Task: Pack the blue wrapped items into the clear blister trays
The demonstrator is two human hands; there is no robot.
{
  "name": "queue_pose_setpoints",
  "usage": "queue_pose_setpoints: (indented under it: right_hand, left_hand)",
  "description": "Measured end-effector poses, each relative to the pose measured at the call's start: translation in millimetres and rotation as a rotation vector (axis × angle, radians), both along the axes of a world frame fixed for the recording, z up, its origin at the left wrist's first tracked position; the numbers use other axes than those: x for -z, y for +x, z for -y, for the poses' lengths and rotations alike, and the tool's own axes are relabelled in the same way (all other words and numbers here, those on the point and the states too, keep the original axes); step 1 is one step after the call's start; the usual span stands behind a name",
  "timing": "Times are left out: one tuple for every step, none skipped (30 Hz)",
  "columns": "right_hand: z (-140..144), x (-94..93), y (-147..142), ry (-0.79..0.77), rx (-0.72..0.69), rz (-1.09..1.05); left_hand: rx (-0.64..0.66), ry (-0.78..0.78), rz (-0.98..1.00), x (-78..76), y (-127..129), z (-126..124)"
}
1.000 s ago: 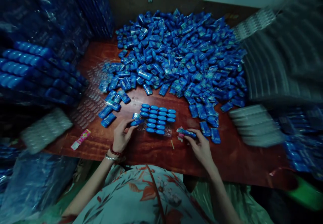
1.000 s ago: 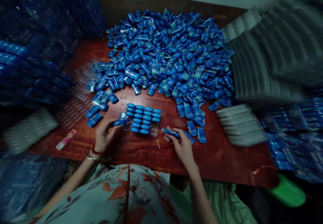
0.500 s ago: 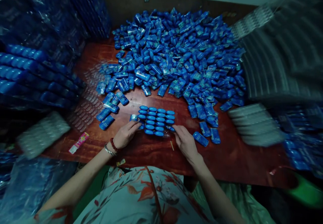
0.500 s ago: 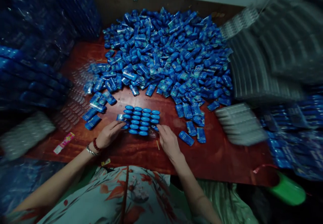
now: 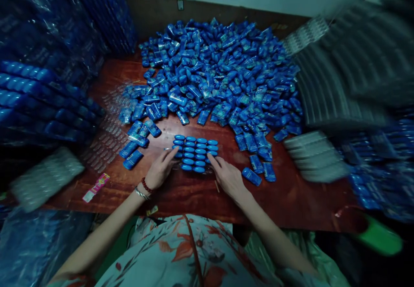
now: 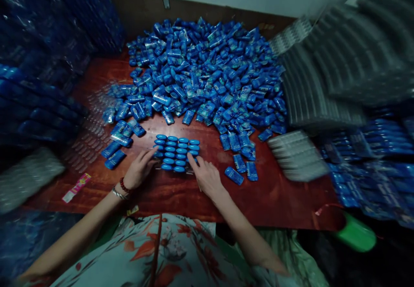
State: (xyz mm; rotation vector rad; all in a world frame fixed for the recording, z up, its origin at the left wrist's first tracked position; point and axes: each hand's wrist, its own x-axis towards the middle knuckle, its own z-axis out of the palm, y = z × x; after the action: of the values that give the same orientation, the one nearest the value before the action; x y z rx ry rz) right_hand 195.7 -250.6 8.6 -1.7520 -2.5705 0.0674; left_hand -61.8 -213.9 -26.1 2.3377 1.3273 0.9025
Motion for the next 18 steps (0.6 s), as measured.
queue_pose_setpoints:
  right_hand:
    - [7, 4.9, 7, 0.065, 0.049, -0.078]
    - [14, 9.0, 15, 0.123, 0.123, -0.147]
    - [21, 12.2, 25, 0.163, 0.213, -0.190]
    - [27, 14.4, 36, 0.180, 0.305, -0.198]
    - [32, 15.7, 47, 0.172, 0.385, -0.167]
    - [36, 16.1, 58, 0.135, 0.435, -0.108]
    - [38, 15.8, 67, 0.071, 0.456, -0.036]
    - [39, 14.8, 75, -0.007, 0.460, 0.033]
    - [39, 13.3, 81, -0.088, 0.454, 0.084]
    - [39, 11.3, 84, -0.162, 0.448, 0.112]
    - [37, 9.0, 85, -0.223, 0.444, 0.116]
    - [36, 6.6, 84, -0.266, 0.445, 0.096]
    - [34, 4.2, 80, -0.289, 0.446, 0.052]
    - [33, 2.0, 76, -0.298, 0.444, -0.023]
    - [32, 0.4, 70, -0.299, 0.441, -0.130]
    - [32, -0.5, 63, -0.295, 0.443, -0.271]
    - [33, -0.3, 56, -0.290, 0.448, -0.439]
    - [34, 1.2, 48, -0.283, 0.452, -0.619]
  left_hand:
    - [-0.081, 0.014, 0.063, 1.7, -3, 1]
    - [-0.175, 0.012, 0.114, 2.5, -7, 0]
    - [-0.265, -0.007, 0.143, 2.8, -12, -1]
    - [-0.337, -0.042, 0.147, 2.7, -18, -3]
    - [-0.374, -0.096, 0.118, 2.4, -23, -6]
    - [-0.375, -0.159, 0.064, 2.2, -28, -8]
    - [-0.349, -0.218, -0.003, 2.1, -31, -10]
    - [-0.312, -0.269, -0.069, 2.4, -33, -12]
    - [-0.271, -0.310, -0.126, 3.0, -34, -12]
    - [-0.236, -0.342, -0.163, 3.7, -33, -12]
    - [-0.215, -0.364, -0.178, 4.4, -30, -10]
    - [-0.210, -0.378, -0.174, 4.8, -28, -8]
    - [-0.217, -0.386, -0.165, 4.7, -25, -4]
    - [-0.237, -0.389, -0.158, 3.9, -22, 0]
    - [-0.263, -0.386, -0.155, 2.4, -20, 5]
    - [-0.286, -0.375, -0.152, 0.0, -19, 11]
    - [-0.300, -0.358, -0.144, -3.2, -19, 17]
    - [-0.308, -0.332, -0.124, -7.0, -19, 24]
